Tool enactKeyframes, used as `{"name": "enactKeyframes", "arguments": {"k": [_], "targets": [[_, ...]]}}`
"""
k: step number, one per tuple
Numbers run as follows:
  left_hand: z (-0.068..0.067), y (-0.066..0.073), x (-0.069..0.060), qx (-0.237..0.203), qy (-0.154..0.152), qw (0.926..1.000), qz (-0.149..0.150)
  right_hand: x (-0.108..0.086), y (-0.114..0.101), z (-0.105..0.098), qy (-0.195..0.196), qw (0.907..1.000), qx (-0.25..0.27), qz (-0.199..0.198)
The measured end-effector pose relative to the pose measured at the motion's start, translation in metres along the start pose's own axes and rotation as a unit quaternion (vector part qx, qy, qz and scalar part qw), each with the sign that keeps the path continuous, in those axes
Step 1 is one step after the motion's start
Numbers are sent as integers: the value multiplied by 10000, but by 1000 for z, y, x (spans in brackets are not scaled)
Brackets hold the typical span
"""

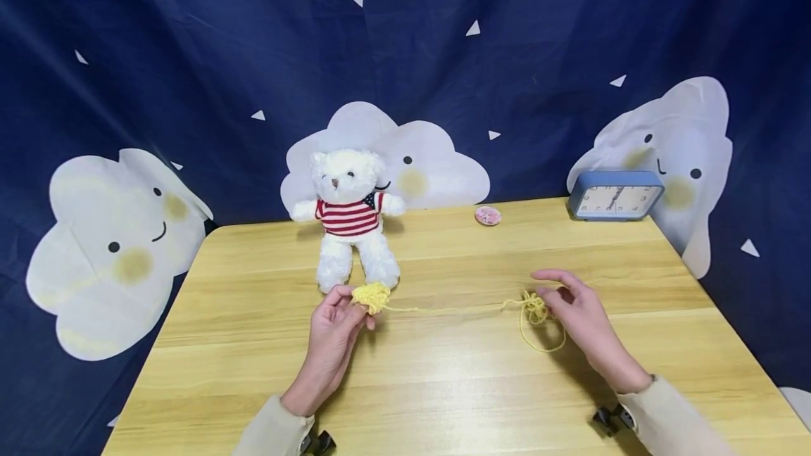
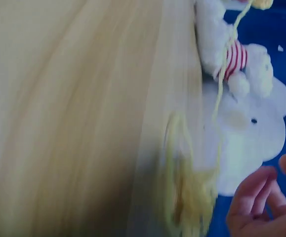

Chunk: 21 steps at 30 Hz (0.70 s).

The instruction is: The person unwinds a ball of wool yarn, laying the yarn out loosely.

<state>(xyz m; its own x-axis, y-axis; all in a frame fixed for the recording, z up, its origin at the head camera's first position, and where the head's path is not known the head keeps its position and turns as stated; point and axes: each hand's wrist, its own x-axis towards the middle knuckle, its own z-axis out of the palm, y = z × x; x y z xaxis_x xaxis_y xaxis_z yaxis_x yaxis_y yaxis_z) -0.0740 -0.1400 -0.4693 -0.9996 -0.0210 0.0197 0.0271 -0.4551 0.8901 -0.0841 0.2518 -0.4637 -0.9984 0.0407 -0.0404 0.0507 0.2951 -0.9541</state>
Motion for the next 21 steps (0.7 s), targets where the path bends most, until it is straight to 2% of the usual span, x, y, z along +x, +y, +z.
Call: {"name": "enactKeyframes", "arguments": {"k": [5, 10, 15, 21], "targets": [[1, 0, 0, 43, 7, 10000, -50, 0, -9, 30, -906, 9943, 559, -38], [2, -1, 0, 93, -43, 9999, -40, 1, -15, 63, -1855, 9790, 828, -191], [3, -2, 0, 36, -144, 9999, 8, 1, -20, 87, -2287, 9680, 975, -339], [3, -3, -1, -59, -192, 9998, 29, 0, -26, 107, -2674, 9532, 1303, -536]]}}
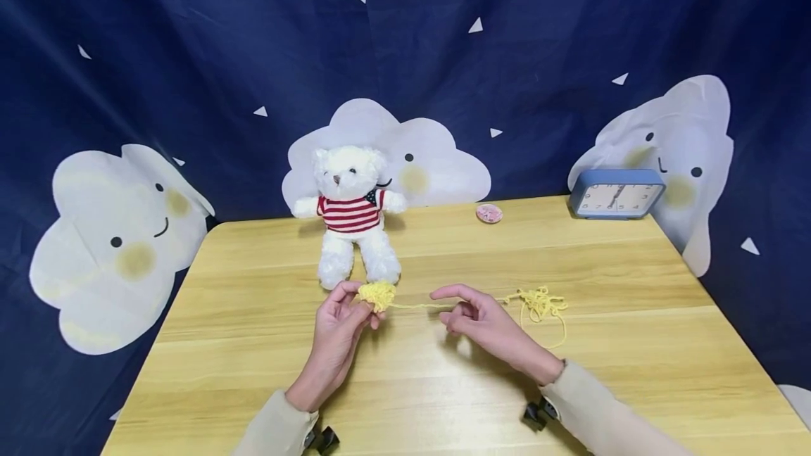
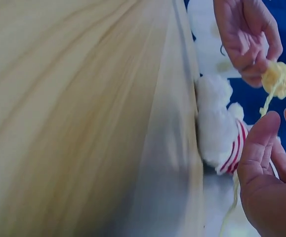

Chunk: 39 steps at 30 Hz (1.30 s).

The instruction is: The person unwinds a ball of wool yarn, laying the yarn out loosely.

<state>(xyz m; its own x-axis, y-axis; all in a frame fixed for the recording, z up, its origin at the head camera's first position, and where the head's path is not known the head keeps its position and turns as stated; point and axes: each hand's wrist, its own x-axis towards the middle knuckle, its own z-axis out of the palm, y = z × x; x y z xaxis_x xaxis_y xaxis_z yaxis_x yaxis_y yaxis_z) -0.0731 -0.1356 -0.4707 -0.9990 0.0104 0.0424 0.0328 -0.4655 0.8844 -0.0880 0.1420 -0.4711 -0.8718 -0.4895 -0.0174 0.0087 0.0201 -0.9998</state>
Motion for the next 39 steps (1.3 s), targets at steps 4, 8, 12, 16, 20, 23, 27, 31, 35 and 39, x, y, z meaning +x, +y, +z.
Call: {"name": "enactKeyframes", "arguments": {"k": [4, 8, 12, 16, 20, 23, 27, 31, 35, 39], "targets": [[2, -1, 0, 4, 7, 10000, -17, 6, -1, 9, -89, 10000, -14, 23], [3, -2, 0, 29, -50, 10000, -36, 10, -1, 15, -93, 9998, -100, 134], [4, -2, 0, 20, -60, 10000, -34, 13, -2, 20, -58, 9997, -139, 205], [4, -2, 1, 8, -53, 10000, -14, 13, -3, 21, -2, 9997, -160, 201], [3, -2, 1, -2, -32, 10000, 0, 11, -4, 20, 166, 9995, -242, 143], [2, -2, 1, -10, -2, 10000, -4, 9, -5, 17, 323, 9988, -338, 128], [0, -2, 0, -21, 46, 10000, -26, 5, -7, 10, 576, 9972, -452, 167], [-2, -2, -1, -29, 113, 9999, -55, 0, -8, 1, 933, 9944, -455, 196], [-3, -2, -1, -23, 186, 9998, -73, -6, -7, -10, 1171, 9924, -352, 135], [-4, -2, -1, -3, 219, 9997, -65, -13, -6, -21, 1369, 9900, -290, 170]]}}
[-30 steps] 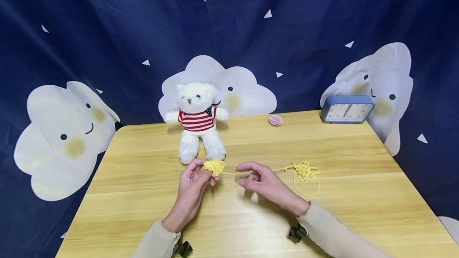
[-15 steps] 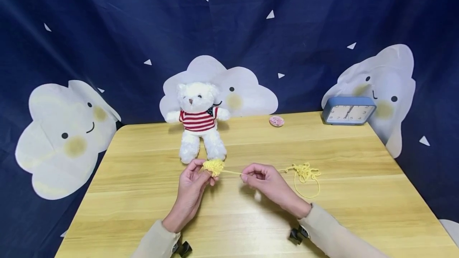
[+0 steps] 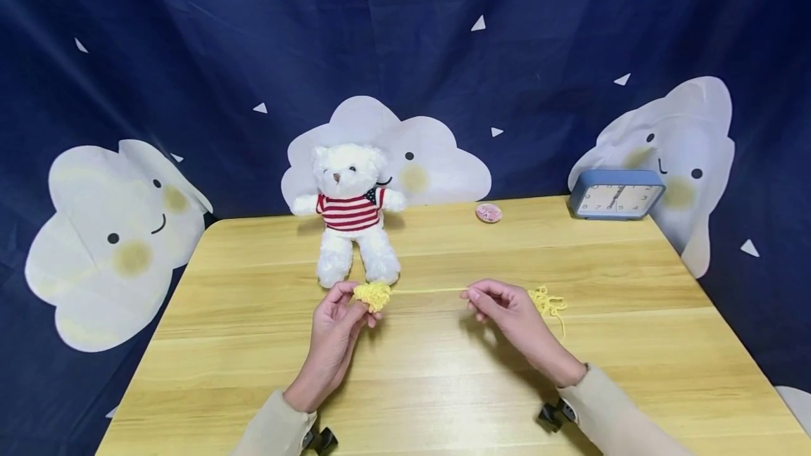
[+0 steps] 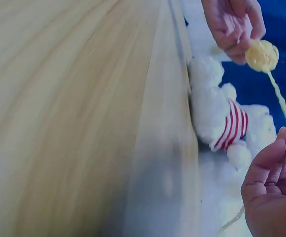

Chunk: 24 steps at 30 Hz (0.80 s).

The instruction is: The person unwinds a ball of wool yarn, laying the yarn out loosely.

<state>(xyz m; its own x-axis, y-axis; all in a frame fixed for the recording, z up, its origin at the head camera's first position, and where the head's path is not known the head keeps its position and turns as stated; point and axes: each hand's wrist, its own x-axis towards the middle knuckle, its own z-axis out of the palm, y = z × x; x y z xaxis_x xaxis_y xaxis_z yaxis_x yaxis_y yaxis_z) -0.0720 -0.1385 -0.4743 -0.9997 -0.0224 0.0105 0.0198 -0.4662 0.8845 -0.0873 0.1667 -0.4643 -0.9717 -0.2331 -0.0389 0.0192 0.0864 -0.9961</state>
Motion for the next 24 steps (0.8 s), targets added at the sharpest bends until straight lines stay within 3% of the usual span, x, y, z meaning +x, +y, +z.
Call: {"name": "enactKeyframes", "arguments": {"k": [14, 24], "targets": [[-3, 3, -2, 30, 98, 9999, 112, -20, 10, -56, 783, 9957, -207, 441], [-4, 3, -1, 21, 140, 9998, 102, -27, 18, -89, 1135, 9924, -247, 402]]}}
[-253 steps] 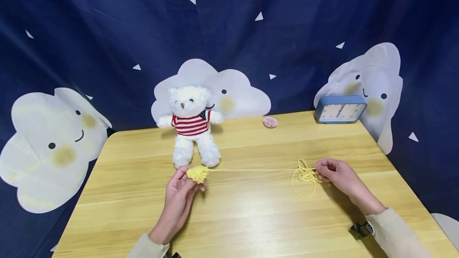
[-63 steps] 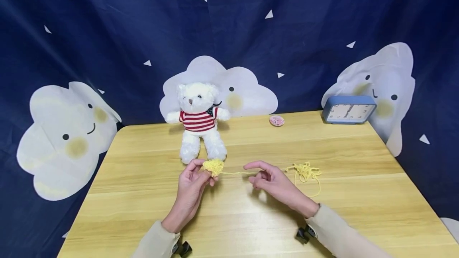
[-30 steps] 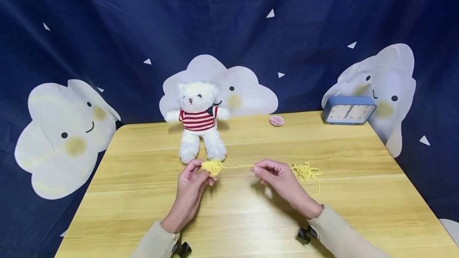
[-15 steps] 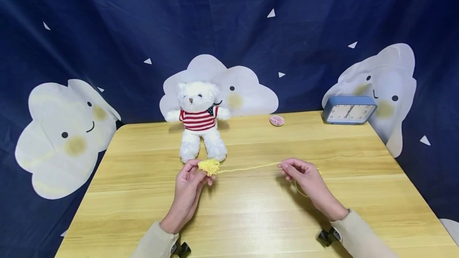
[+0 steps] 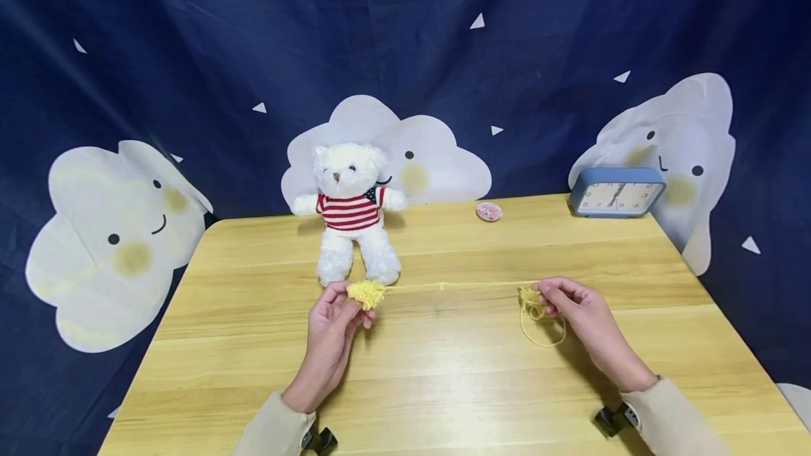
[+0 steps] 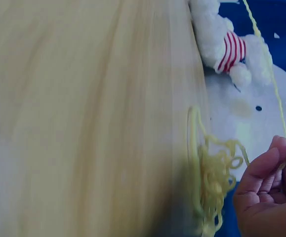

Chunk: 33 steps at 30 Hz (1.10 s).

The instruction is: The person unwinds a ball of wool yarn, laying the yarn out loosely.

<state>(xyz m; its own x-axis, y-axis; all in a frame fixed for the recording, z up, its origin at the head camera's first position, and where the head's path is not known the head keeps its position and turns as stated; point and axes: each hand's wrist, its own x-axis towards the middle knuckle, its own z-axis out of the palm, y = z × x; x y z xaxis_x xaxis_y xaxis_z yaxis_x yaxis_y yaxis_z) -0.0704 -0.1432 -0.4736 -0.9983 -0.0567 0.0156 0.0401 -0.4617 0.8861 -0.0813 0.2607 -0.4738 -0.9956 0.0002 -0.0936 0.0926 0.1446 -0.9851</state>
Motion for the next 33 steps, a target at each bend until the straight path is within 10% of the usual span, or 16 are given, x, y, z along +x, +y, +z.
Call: {"name": "enactKeyframes", "arguments": {"k": [15, 33], "targets": [[0, 0, 2, -139, 99, 9998, 141, 14, 10, -42, -420, 9877, -1460, 372], [3, -3, 0, -125, -19, 9999, -29, 9, 10, -31, -674, 9860, -1519, 148]]}}
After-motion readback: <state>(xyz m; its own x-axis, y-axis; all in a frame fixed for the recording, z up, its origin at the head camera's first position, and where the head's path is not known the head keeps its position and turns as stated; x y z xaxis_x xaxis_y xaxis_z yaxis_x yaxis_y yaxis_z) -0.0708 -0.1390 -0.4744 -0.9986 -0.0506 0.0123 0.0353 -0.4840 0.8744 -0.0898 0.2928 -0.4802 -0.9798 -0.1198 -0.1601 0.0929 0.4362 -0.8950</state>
